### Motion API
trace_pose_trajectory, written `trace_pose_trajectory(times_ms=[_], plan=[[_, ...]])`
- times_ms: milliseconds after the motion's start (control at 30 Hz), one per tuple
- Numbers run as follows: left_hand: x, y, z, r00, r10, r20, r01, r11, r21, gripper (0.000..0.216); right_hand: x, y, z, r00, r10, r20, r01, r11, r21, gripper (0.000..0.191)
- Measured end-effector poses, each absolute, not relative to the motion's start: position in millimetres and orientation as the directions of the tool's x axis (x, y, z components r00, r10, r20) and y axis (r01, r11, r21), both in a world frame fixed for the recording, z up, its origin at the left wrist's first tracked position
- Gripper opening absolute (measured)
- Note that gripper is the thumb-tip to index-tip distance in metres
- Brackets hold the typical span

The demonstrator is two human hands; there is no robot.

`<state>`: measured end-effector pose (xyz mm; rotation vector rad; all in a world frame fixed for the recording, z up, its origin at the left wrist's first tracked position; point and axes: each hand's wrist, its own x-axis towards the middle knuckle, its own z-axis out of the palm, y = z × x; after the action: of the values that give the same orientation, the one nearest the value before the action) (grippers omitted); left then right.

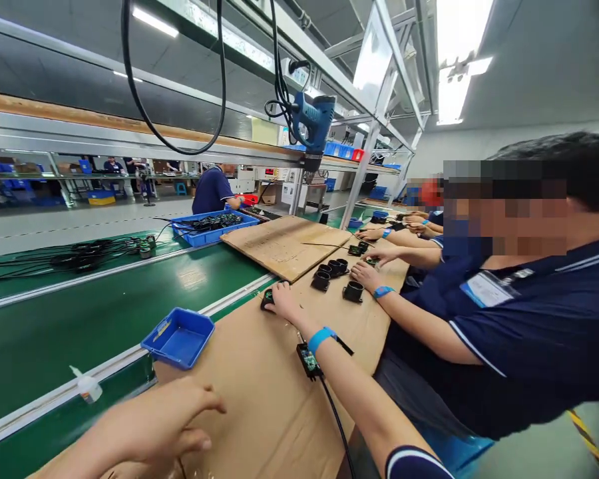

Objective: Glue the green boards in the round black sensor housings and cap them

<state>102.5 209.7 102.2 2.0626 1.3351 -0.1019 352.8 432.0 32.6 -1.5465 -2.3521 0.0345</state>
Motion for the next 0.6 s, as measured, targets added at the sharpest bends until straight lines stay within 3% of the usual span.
trace_pose_trajectory(times_ms=[167,367,500,600], plan=[[109,195,98,0.289,0.859,-0.423,0.917,-0.121,0.379,0.045,347,414,31,-0.541,0.827,0.154,0.784,0.562,-0.263,0.025],[96,143,68,-0.012,0.871,-0.491,0.937,0.182,0.300,0.050,304,327,27,-0.873,0.484,-0.061,0.462,0.781,-0.419,0.060],[97,143,61,-0.146,0.871,-0.470,0.926,0.287,0.245,0.046,270,274,15,-0.956,0.266,-0.125,0.294,0.865,-0.406,0.063],[75,151,57,-0.229,0.881,-0.414,0.934,0.318,0.161,0.047,263,260,3,-0.960,0.258,-0.105,0.279,0.878,-0.390,0.070]])
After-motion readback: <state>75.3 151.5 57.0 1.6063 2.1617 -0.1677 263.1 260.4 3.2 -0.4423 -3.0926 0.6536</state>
